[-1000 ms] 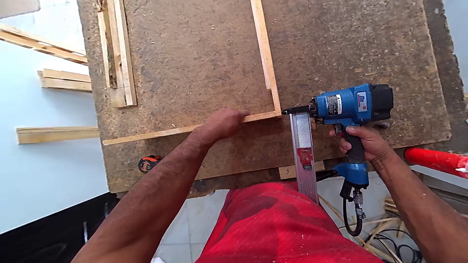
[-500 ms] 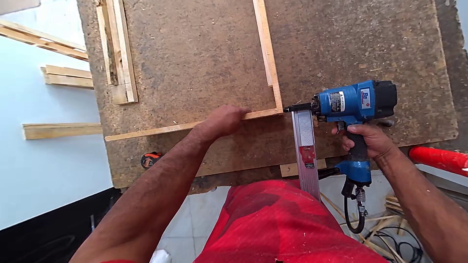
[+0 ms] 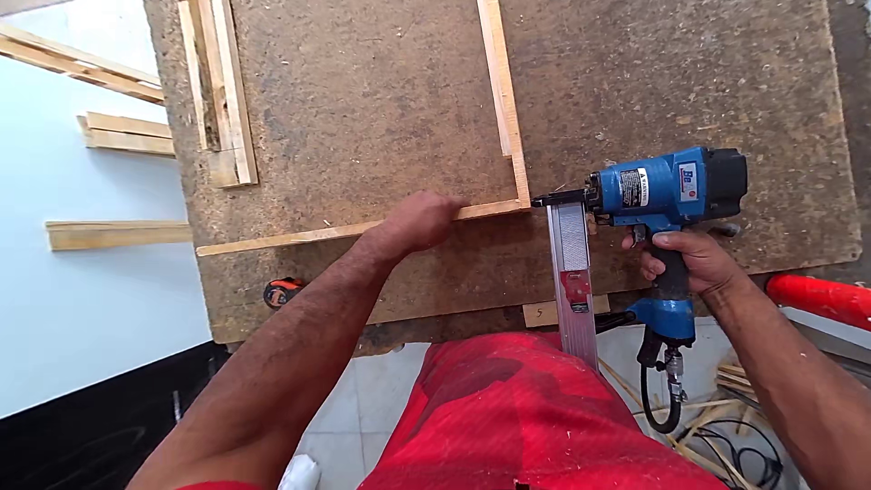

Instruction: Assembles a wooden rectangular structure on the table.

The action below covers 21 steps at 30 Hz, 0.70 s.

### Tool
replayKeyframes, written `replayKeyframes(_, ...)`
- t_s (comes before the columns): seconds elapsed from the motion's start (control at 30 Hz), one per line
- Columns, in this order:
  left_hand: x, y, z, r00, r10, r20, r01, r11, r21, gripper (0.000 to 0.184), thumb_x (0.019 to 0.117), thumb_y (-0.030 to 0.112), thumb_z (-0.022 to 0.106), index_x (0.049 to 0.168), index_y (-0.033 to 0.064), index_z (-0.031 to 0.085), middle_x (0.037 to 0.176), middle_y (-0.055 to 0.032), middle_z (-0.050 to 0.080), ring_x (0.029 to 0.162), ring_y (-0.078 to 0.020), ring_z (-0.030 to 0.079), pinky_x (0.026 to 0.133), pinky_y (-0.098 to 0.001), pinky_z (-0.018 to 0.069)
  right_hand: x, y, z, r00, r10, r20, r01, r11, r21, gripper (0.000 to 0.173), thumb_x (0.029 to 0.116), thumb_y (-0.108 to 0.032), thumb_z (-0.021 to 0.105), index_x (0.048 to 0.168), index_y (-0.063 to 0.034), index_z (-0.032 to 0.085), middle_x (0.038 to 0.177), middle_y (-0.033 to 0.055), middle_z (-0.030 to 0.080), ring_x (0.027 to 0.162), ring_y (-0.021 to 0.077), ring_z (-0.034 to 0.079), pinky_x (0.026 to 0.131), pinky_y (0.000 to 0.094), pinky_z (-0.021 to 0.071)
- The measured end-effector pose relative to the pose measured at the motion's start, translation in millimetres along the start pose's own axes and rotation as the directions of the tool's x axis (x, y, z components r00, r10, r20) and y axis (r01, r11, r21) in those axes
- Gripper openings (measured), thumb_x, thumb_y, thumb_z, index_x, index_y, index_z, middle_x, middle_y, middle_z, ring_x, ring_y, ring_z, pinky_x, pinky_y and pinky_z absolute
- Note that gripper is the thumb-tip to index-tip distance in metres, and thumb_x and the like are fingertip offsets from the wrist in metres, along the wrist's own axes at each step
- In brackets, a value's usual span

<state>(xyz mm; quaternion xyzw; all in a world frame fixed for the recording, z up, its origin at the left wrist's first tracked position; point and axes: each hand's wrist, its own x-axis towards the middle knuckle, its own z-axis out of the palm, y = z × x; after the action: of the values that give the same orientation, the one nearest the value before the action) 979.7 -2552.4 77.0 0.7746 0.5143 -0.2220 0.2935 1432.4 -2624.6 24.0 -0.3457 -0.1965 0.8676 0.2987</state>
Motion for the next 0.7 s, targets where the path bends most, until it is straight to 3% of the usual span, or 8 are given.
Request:
replayKeyframes(0.23,1,-1,1,1.0,-0.008,0.011,0.008,1.0,0.011,0.026,0.1007,0.023,0.063,0.126,0.0215,0.069,0.099,-0.0119,0.074,0.095,-0.0354,0.072,0.083,-0.0602,0.056,0,0,0,1.0,0.0,-0.003,0.0,1.0,-0.004,0.031,0.0939,-0.027,0.068,0.119,-0.0086,0.07,0.108,0.0158,0.073,0.058,0.0134,0.065,0.056,0.0288,0.0584)
replayKeyframes(0.37,2,-1,1,1.0,-0.007,0.008,0.007,1.0,-0.001,0.025,0.1011,0.023,0.063,0.125,0.0203,0.069,0.098,-0.0123,0.074,0.094,-0.0353,0.072,0.083,-0.06,0.056,1,-5,6,0.997,0.061,-0.048,-0.062,0.998,-0.017,0.032,0.0883,-0.025,0.073,0.115,-0.008,0.069,0.091,0.009,0.068,0.056,0.0121,0.062,0.054,0.0293,0.0589)
replayKeyframes(0.43,3,-1,2,1.0,-0.01,0.011,0.01,1.0,-0.001,0.024,0.1012,0.022,0.063,0.125,0.0199,0.069,0.098,-0.0123,0.074,0.095,-0.035,0.072,0.083,-0.0599,0.056,1,-4,8,0.996,0.063,-0.061,-0.065,0.998,-0.026,0.034,0.087,-0.025,0.075,0.116,-0.0078,0.068,0.09,0.0085,0.068,0.056,0.0122,0.062,0.055,0.0297,0.0592)
replayKeyframes(0.6,1,5,3,0.999,-0.05,-0.01,0.05,0.998,0.024,0.028,0.1008,0.029,0.064,0.128,0.022,0.066,0.101,-0.0127,0.074,0.097,-0.0363,0.071,0.082,-0.0621,0.0557,-3,-1,7,0.997,-0.027,-0.076,0.024,0.999,-0.039,0.033,0.0938,-0.024,0.065,0.123,-0.009,0.068,0.116,0.0194,0.073,0.058,0.0147,0.066,0.055,0.0281,0.0579)
replayKeyframes(0.7,-2,35,6,0.985,-0.02,-0.172,0.018,1.0,-0.016,0.05,0.0965,0.053,0.066,0.136,0.0213,0.063,0.112,-0.0129,0.073,0.099,-0.037,0.071,0.082,-0.0629,0.0558,-8,4,1,0.992,-0.057,-0.116,0.054,0.998,-0.03,0.03,0.0952,-0.024,0.062,0.12,-0.0082,0.068,0.115,0.0188,0.073,0.059,0.0147,0.066,0.055,0.0277,0.0576)
